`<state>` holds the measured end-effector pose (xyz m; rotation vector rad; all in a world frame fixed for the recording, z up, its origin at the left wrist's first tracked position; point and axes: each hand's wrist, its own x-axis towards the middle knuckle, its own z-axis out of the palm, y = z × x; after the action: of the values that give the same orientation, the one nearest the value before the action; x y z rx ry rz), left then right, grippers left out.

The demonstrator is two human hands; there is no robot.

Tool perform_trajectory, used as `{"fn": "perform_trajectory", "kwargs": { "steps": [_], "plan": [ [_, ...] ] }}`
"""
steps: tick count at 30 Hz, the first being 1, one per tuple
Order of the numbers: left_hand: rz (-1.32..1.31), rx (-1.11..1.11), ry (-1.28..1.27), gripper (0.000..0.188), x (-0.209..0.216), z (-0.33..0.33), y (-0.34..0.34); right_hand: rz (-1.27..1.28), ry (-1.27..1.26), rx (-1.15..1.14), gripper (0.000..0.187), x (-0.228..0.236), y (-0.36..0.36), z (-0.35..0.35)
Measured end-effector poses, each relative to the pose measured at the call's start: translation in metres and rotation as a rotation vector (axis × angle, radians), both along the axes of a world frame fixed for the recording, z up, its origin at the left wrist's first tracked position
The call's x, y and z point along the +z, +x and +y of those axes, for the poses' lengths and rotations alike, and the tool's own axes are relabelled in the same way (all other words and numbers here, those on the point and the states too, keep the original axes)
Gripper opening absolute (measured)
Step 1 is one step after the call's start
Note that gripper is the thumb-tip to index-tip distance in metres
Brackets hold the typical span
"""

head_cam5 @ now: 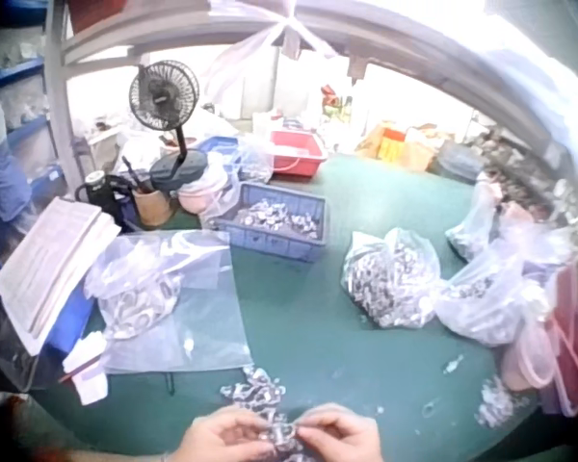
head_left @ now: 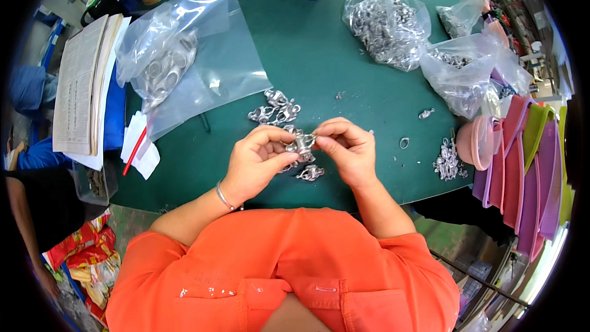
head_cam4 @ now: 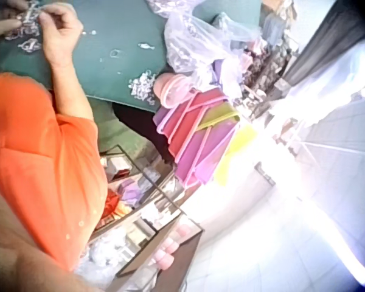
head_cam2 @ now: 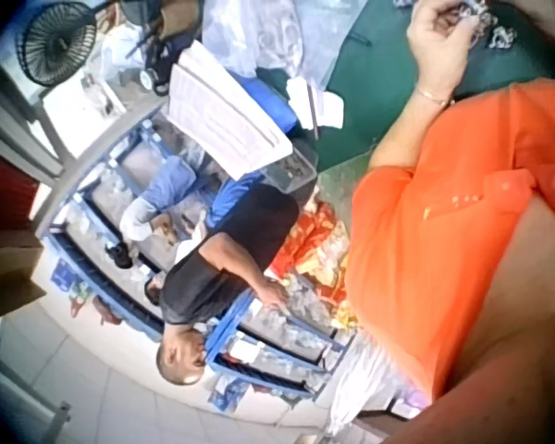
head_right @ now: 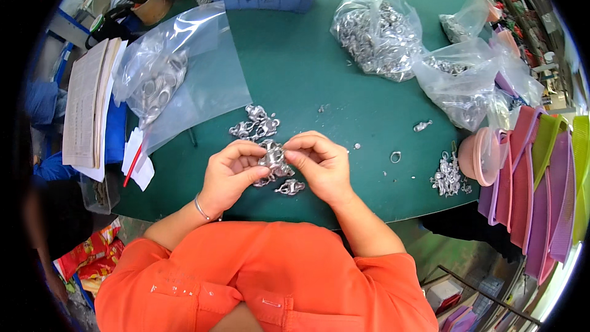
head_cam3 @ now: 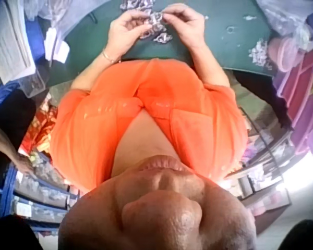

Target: The person assembles small silver metal hardware by hand, linking components together and placing finished units into a plastic bag. They also wipe the green worktable with a cloth and transfer loose parts into a clear container. Later, they pour a new batch of small metal pieces onto the table and continue assembling them one by one.

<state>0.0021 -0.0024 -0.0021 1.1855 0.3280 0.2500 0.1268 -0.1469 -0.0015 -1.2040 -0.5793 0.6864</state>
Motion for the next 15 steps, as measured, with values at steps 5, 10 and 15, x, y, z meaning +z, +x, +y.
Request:
{"fn": "perform_trajectory", "kwargs": {
  "steps": [5,10,15],
  "plan": [
    [-0.048,0.032,0.019,0.021,-0.004,0.0,0.001,0.001,-0.09,0.04,0.012,0.003,0.001,0.004],
    [-0.063,0.103,-0.042,0.022,0.0,0.0,-0.003,-0.369,-0.131,-0.119,0.008,0.01,0.021,0.007],
    [-0.049,0.116,-0.016,0.021,0.001,0.001,-0.002,-0.512,0.008,-0.712,0.01,0.055,0.12,0.018]
  ]
}}
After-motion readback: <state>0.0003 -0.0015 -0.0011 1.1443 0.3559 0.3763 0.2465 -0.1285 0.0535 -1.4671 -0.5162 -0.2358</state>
